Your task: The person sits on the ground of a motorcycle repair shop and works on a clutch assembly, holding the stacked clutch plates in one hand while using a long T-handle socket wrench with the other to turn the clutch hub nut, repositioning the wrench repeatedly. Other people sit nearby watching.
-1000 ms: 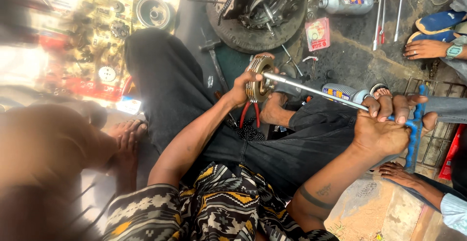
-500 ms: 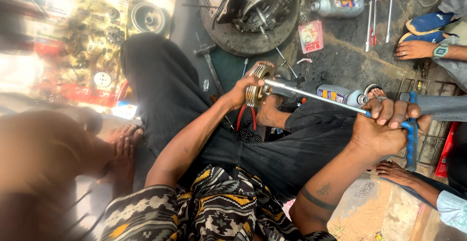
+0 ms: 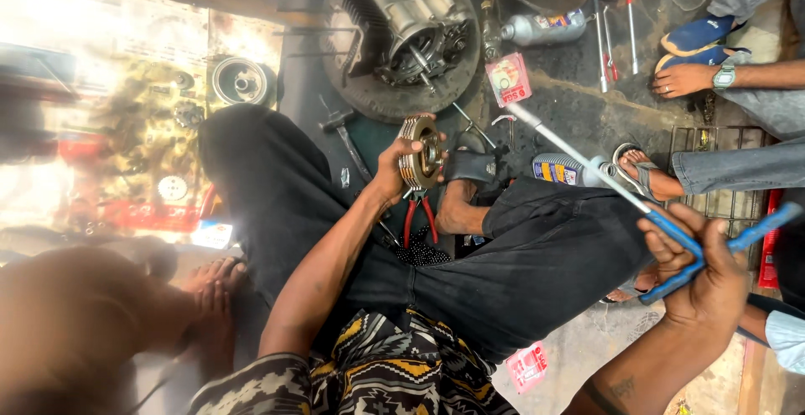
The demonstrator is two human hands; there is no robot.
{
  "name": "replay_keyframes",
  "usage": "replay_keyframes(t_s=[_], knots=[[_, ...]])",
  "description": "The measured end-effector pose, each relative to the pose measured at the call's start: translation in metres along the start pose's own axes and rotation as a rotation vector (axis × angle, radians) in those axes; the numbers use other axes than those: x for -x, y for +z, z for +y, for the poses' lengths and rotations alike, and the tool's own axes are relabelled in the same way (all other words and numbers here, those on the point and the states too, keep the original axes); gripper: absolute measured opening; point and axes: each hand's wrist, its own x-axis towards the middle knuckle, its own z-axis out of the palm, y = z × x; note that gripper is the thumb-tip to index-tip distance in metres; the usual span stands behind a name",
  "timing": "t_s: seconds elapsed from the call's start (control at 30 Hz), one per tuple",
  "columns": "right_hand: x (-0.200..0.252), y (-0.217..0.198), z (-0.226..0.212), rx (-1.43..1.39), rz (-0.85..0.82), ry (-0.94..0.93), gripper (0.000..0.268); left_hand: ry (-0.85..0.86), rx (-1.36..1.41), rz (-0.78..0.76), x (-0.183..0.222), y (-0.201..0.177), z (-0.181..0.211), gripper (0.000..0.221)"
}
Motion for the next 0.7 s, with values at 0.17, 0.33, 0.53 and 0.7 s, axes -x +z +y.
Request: replay_keyframes(t_s=[0.17,0.33,0.53,0.7], knots=[[-0.019,-0.017,-0.011,-0.131,0.240,-0.421,0.049,-0.057,-0.003,-0.051,0.003,0.002,-0.003,0.084],[-0.058,-0.065,0.023,-0.751,0.383,-0.120,0.037,-0.078,-0.056,0.021,0.010,0.012,0.006,0.084],[-0.068,-0.076,0.049,-0.743,0.520,-0.210,0.029,-0.097,-0.027,0.040,0.014,0.002,0.012,0.083],[-0.035,0.014,-0.008,-0.055,0.549,-0.614,0.027,-0.092,0.002,0.076,0.020,0.006,0.010,0.082]])
